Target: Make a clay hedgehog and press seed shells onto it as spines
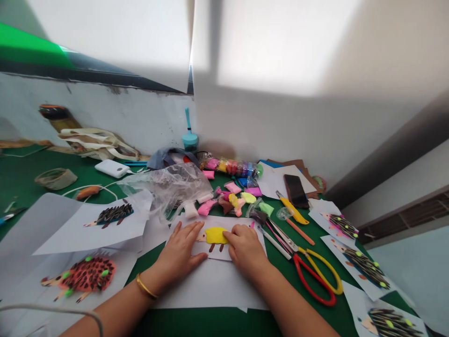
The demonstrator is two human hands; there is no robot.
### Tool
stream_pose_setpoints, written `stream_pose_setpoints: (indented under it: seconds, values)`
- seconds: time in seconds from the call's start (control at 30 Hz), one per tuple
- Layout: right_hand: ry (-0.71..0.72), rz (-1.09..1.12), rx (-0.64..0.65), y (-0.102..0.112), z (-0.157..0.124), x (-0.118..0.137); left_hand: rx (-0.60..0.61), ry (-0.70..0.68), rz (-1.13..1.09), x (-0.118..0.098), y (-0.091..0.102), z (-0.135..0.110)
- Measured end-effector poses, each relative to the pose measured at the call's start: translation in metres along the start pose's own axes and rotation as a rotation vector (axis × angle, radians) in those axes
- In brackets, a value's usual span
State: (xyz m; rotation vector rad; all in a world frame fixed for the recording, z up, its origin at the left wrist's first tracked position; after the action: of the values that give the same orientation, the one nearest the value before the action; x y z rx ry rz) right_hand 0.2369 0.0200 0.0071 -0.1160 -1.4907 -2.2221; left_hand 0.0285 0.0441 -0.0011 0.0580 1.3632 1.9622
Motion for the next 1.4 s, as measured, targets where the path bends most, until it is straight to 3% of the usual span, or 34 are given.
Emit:
stream_pose_setpoints:
  seconds: [0.17,0.27,0.37,0.47,0.93,1.13,1.3,1.4]
  values:
    - [0.024,0.032,-0.096,0.002,0.0,-0.001,-0.018,0.007,-0.012,0.001,-0.001,0.0]
    - [0.134,0.084,-0.159,0.006,-0.002,0.007,-0.017,0.017,-0.007,0.001,-0.002,0.001]
    - [0.289,0.159,-0.106,0.004,-0.005,0.024,-0.009,0.029,0.008,0.001,-0.002,0.002]
    - [0.349,0.157,-0.053,-0.001,-0.009,0.036,-0.024,0.05,0.021,0.001,-0.002,0.003]
    - [0.253,0.25,-0.024,0.006,-0.006,0.032,-0.213,0.147,-0.138,0.021,0.008,0.011]
    - [0.207,0.156,0.005,0.003,-0.006,0.026,-0.205,0.154,-0.148,0.022,0.014,0.013]
    - [0.267,0.044,0.001,0.001,-0.004,0.028,-0.237,0.095,-0.141,0.011,0.023,0.013]
    - [0.231,0.054,-0.019,-0.001,-0.003,0.028,-0.31,-0.031,-0.101,-0.004,0.031,0.009]
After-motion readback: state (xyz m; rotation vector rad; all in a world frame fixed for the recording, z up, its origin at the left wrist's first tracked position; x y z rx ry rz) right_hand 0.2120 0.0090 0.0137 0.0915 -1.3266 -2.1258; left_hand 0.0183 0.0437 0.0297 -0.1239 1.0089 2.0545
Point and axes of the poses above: each hand's wrist, its own z-axis towards the middle knuckle, its own y-axis out of the back of the hand, x = y × z, the point moved 4 cm from there along z, towards the middle knuckle, and after that the axes turned 14 degrees about -x, right-handed, at the moved point
